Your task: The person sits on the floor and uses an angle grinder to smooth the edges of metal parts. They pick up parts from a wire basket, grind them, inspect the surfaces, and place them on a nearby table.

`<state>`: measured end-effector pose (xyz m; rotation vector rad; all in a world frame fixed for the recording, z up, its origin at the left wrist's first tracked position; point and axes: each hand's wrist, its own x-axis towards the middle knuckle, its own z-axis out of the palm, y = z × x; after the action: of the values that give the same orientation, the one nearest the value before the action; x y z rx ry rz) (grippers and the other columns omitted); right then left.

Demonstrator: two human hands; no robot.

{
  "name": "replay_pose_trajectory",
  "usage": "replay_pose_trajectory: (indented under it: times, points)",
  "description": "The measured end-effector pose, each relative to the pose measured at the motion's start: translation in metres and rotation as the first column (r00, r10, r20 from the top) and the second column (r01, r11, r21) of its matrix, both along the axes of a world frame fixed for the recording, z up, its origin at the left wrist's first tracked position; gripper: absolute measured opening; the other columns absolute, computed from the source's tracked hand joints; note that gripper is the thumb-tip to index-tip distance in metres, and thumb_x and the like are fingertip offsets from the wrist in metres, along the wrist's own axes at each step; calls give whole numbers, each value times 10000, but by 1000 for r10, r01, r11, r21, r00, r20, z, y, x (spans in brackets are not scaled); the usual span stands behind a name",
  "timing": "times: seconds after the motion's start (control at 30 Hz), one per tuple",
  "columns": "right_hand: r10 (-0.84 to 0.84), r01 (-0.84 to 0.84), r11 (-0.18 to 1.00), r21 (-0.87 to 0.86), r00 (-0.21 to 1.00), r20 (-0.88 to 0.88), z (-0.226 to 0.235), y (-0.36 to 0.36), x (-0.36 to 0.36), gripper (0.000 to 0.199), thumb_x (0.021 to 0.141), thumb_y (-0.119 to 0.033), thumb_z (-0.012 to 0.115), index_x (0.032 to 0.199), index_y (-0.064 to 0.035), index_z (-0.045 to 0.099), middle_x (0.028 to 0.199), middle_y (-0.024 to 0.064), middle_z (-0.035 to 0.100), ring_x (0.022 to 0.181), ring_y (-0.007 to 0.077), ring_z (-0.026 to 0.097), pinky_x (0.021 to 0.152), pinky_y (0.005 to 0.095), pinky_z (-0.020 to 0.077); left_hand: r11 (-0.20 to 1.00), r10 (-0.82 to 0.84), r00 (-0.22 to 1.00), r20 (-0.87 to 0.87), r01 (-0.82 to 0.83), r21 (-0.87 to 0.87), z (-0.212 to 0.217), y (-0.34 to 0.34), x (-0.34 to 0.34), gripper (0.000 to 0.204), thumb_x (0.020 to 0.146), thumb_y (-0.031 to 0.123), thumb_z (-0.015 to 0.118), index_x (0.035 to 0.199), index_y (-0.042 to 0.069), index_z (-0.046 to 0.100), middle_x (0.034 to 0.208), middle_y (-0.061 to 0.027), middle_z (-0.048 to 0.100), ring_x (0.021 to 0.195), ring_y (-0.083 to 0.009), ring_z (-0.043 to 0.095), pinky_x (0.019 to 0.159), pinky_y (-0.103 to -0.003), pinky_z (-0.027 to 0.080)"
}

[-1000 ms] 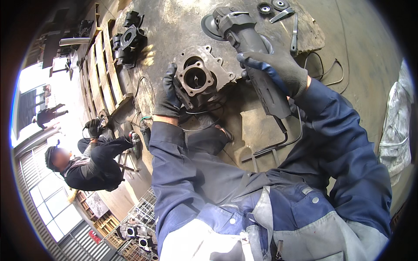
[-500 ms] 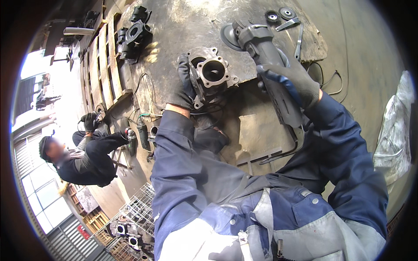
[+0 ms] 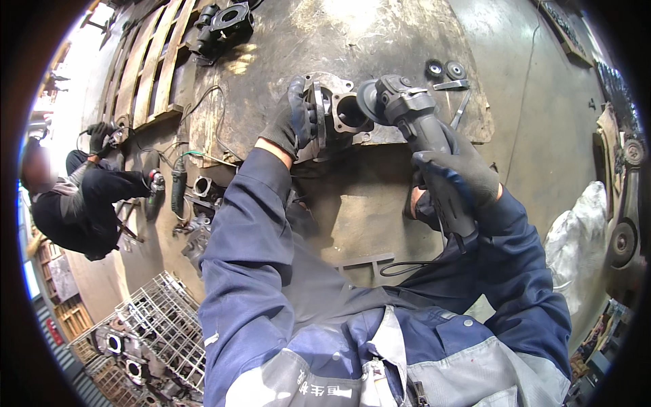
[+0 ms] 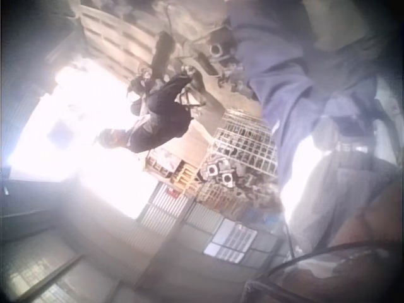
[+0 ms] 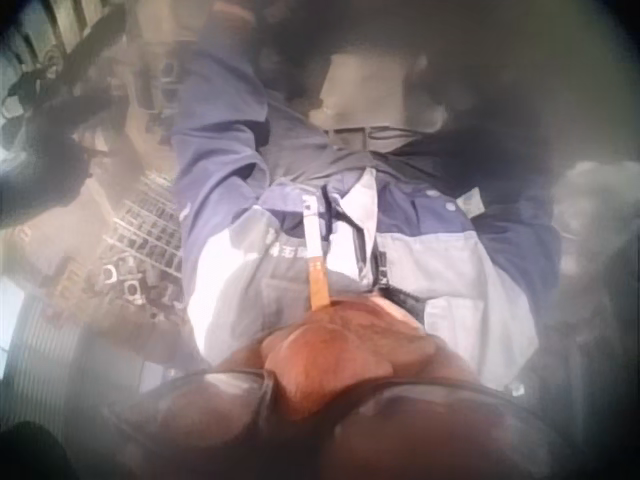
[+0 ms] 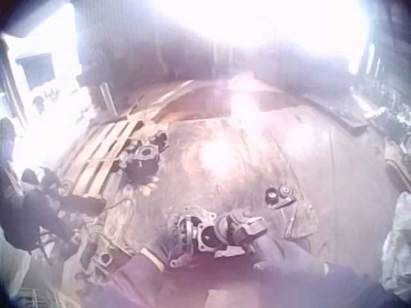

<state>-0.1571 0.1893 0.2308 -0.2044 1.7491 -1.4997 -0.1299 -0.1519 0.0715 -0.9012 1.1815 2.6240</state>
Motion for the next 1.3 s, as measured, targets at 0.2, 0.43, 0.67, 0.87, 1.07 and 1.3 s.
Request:
replay_pose_trajectory:
  times: [0.2,0.43,0.67,0.87,1.07,1.3]
  points:
    - [197,-177,974,139,970,-144,28,-27,-9,660,882,-198,828,1436,-1,529,1096,110,677,874,173,690,735,331,593,999,-47,995,87,47,6,18,3,-3,836,1037,710,360,1384,-15,589,1306,-245,684,1130,-389,690,1037,-511,544]
    - [303,-254,924,285,942,-144,44,-59,-18,695,842,-248,871,1416,-20,552,1100,134,694,871,176,714,693,340,630,993,-114,986,122,112,19,32,6,-6,845,1033,717,352,1378,-18,589,1302,-257,682,1115,-393,692,1028,-508,544]
    - [422,-358,884,300,887,-185,45,-58,-17,845,823,-307,897,1486,31,498,1251,191,689,1098,230,690,943,372,576,993,-116,982,151,116,7,33,1,-4,880,1011,751,341,1356,-19,591,1292,-286,674,1087,-404,687,1008,-501,535]
    - [576,-472,784,403,795,-191,61,-40,3,886,814,-281,900,1524,26,468,1338,201,667,1242,248,639,1071,379,504,994,-102,978,182,109,-26,28,3,-6,896,986,777,345,1341,-9,593,1260,-284,674,1112,-430,654,1040,-537,497]
    - [547,-444,796,412,819,-173,74,-37,-1,901,814,-291,902,1540,8,459,1337,198,664,1225,253,648,1066,369,511,987,-160,977,144,158,25,40,5,-5,815,1015,732,362,1335,25,610,1190,-237,707,1023,-403,691,967,-548,555]
    - [322,-290,911,295,945,-65,49,-68,-44,610,878,-231,825,1366,10,551,972,117,682,738,195,711,634,353,624,994,-98,995,-9,99,51,85,25,17,720,1063,645,372,1365,30,594,1210,-218,708,1008,-370,712,893,-508,606]
